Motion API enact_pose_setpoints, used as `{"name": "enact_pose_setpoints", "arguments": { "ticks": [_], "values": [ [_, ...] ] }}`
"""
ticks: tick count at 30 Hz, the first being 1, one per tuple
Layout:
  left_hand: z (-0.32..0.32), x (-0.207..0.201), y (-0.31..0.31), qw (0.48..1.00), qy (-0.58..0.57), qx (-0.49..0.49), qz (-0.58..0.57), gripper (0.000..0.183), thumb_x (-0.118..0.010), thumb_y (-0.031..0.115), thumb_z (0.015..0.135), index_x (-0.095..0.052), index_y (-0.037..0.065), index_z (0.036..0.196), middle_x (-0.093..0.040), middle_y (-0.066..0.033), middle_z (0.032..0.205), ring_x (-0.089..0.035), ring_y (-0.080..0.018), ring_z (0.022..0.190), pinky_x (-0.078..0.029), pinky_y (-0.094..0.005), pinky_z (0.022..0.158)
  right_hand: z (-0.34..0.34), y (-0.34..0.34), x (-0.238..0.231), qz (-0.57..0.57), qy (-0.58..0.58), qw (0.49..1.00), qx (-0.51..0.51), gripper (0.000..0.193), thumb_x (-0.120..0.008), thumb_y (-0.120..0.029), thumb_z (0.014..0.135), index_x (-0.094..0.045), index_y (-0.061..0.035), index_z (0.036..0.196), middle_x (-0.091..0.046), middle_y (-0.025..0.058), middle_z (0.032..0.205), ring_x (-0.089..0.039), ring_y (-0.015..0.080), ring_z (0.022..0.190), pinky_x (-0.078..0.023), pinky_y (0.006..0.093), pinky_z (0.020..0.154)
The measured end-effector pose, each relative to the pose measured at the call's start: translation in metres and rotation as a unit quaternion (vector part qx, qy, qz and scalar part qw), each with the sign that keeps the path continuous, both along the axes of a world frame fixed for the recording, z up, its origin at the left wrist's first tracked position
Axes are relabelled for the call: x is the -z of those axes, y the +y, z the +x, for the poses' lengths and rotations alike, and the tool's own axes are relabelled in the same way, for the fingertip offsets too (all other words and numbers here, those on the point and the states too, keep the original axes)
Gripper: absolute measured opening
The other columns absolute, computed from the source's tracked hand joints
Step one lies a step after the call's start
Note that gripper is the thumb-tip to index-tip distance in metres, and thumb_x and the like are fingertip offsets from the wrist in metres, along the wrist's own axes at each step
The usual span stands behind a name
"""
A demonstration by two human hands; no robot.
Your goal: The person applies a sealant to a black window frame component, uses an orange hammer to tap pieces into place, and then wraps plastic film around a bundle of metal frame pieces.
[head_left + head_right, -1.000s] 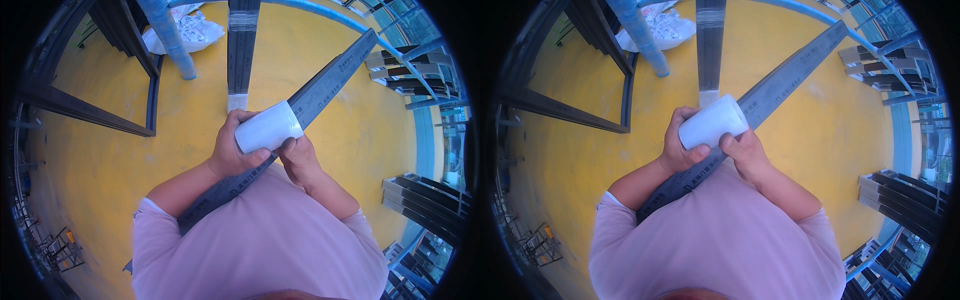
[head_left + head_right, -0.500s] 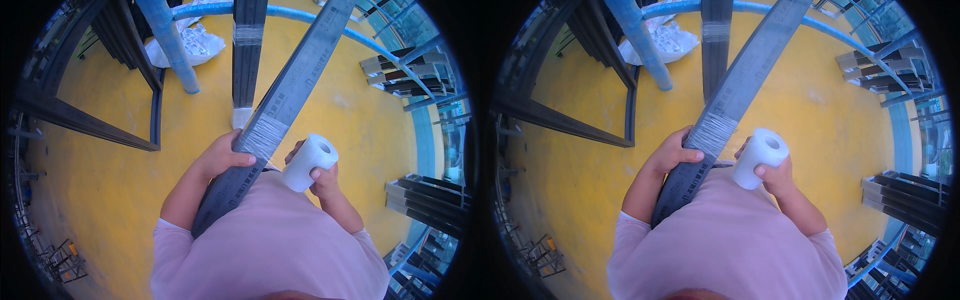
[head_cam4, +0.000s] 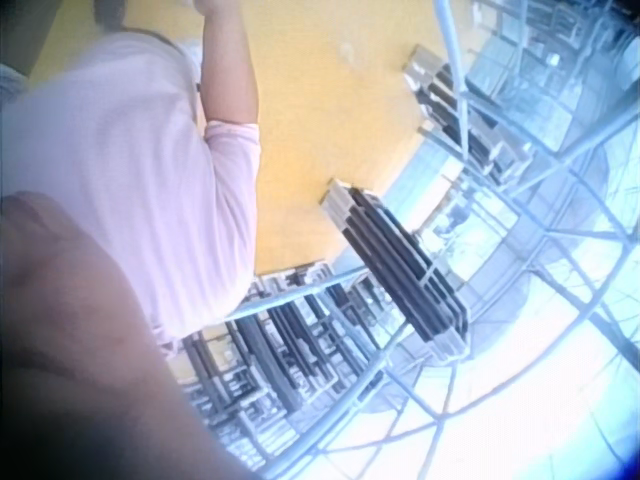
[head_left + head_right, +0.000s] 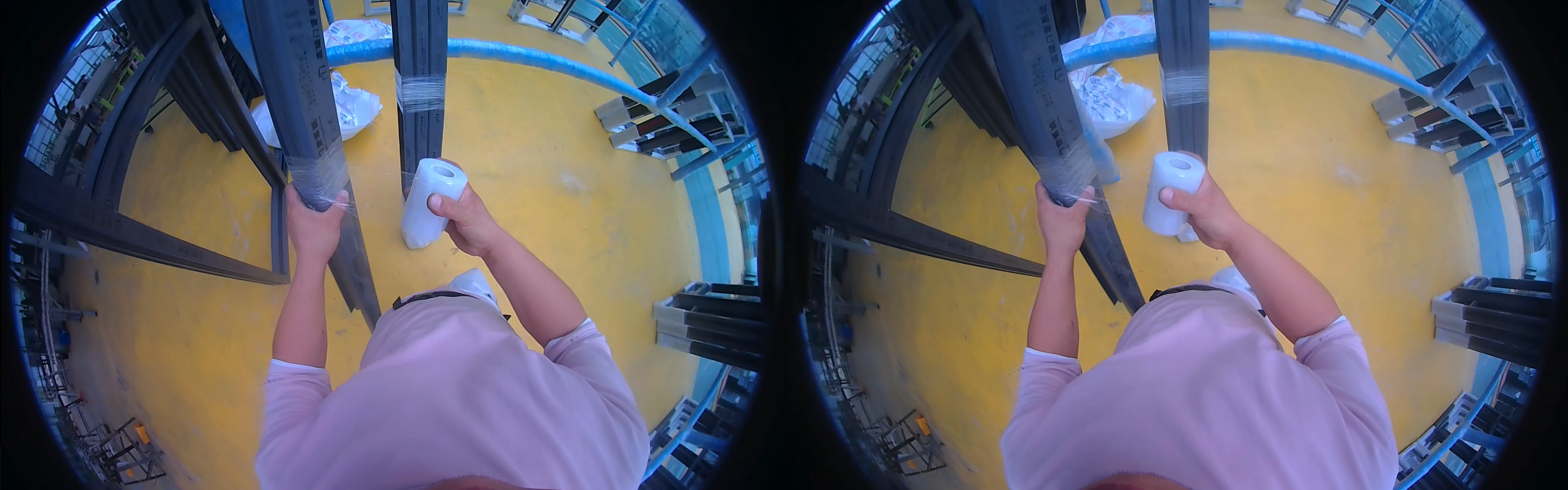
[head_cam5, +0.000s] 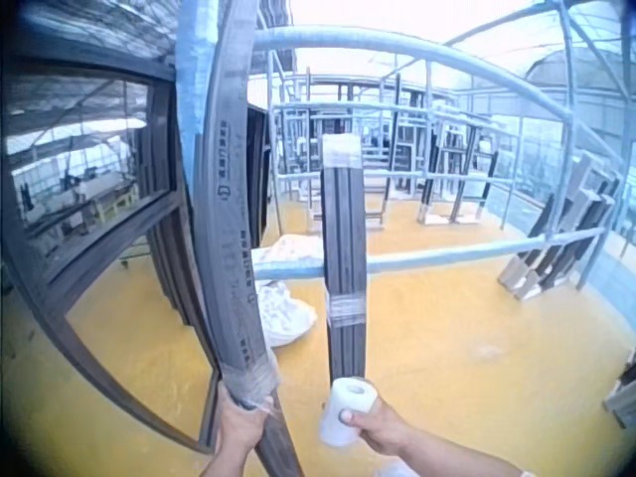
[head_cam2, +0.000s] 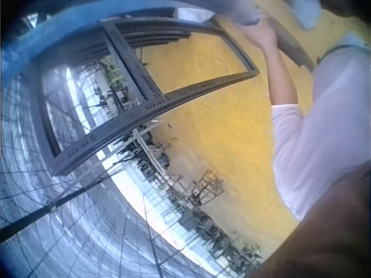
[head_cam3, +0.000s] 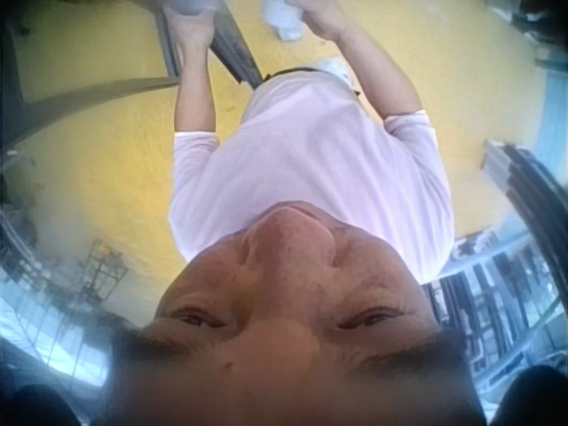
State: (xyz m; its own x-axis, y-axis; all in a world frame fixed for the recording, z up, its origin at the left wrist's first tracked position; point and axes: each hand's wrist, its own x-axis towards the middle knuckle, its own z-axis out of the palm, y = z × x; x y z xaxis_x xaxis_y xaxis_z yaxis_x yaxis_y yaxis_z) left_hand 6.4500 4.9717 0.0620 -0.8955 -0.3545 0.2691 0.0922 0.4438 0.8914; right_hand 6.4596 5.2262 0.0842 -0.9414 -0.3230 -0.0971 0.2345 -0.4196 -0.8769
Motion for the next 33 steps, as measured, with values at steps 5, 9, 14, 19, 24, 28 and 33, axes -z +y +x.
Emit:
{"name": "enact_pose_setpoints", "arguments": {
  "ticks": [5,9,14,19,24,28,33],
  "values": [
    [-0.075,0.066,0.057,0.996,-0.067,-0.036,0.054,0.074,-0.081,0.022,0.076,-0.041,0.0,0.134,-0.066,-0.0226,0.118,-0.065,-0.0363,0.11,-0.049,-0.0407,0.095,-0.055,0.034,0.068,-0.088,-0.108,0.989,-0.048,0.079,-0.079,-0.045,0.082,-0.039,-0.0137,0.143,-0.058,0.0052,0.125,-0.057,0.0247,0.12,-0.046,0.0469,0.104],
    [-0.147,0.12,0.099,0.988,-0.061,-0.1,0.099,0.077,-0.083,0.02,0.075,-0.04,-0.004,0.135,-0.062,-0.0228,0.123,-0.062,-0.0349,0.113,-0.047,-0.04,0.098,-0.133,0.052,0.12,-0.209,-0.132,0.963,-0.111,0.08,-0.066,-0.063,0.084,-0.045,-0.0104,0.141,-0.059,0.0081,0.129,-0.057,0.0252,0.12,-0.044,0.0462,0.106],
    [-0.248,0.164,0.127,0.976,-0.085,-0.196,0.042,0.074,-0.083,0.019,0.076,-0.041,-0.003,0.133,-0.063,-0.0231,0.119,-0.063,-0.0351,0.11,-0.047,-0.0394,0.096,-0.252,0.074,0.147,-0.187,-0.176,0.958,-0.128,0.086,-0.053,-0.075,0.084,-0.048,-0.0088,0.139,-0.059,0.0085,0.129,-0.058,0.0248,0.119,-0.044,0.0445,0.105],
    [-0.309,0.176,0.142,0.966,-0.104,-0.232,0.053,0.067,-0.081,0.022,0.077,-0.044,0.001,0.128,-0.067,-0.0231,0.108,-0.066,-0.0416,0.101,-0.05,-0.044,0.089,-0.325,0.109,0.151,-0.041,-0.24,0.966,-0.084,0.062,-0.053,-0.057,0.096,-0.05,-0.0105,0.136,-0.061,0.0066,0.124,-0.058,0.0233,0.117,-0.044,0.0431,0.104],
    [-0.345,0.206,0.163,0.959,-0.15,-0.238,0.027,0.061,-0.08,0.02,0.078,-0.047,0.006,0.127,-0.068,-0.0205,0.105,-0.067,-0.0392,0.1,-0.051,-0.0445,0.087,-0.381,0.128,0.168,-0.012,-0.174,0.98,-0.097,0.058,-0.071,-0.041,0.086,-0.05,-0.0102,0.13,-0.057,0.0035,0.118,-0.053,0.0177,0.113,-0.04,0.0347,0.101],
    [-0.368,0.241,0.171,0.954,-0.211,-0.209,0.038,0.062,-0.079,0.021,0.078,-0.047,0.008,0.13,-0.069,-0.019,0.106,-0.067,-0.039,0.099,-0.052,-0.0439,0.086,-0.4,0.138,0.185,0.073,-0.152,0.982,-0.087,0.065,-0.071,-0.035,0.083,-0.046,-0.0076,0.136,-0.056,0.0043,0.118,-0.051,0.0183,0.113,-0.04,0.0342,0.099],
    [-0.379,0.273,0.159,0.965,-0.224,-0.123,0.052,0.07,-0.079,0.018,0.077,-0.043,0.005,0.136,-0.067,-0.0212,0.112,-0.066,-0.0379,0.105,-0.051,-0.0423,0.09,-0.408,0.139,0.209,0.088,-0.169,0.982,-0.011,0.067,-0.072,-0.034,0.082,-0.045,-0.0072,0.137,-0.056,0.0062,0.12,-0.052,0.0195,0.114,-0.042,0.0359,0.098]
  ]
}}
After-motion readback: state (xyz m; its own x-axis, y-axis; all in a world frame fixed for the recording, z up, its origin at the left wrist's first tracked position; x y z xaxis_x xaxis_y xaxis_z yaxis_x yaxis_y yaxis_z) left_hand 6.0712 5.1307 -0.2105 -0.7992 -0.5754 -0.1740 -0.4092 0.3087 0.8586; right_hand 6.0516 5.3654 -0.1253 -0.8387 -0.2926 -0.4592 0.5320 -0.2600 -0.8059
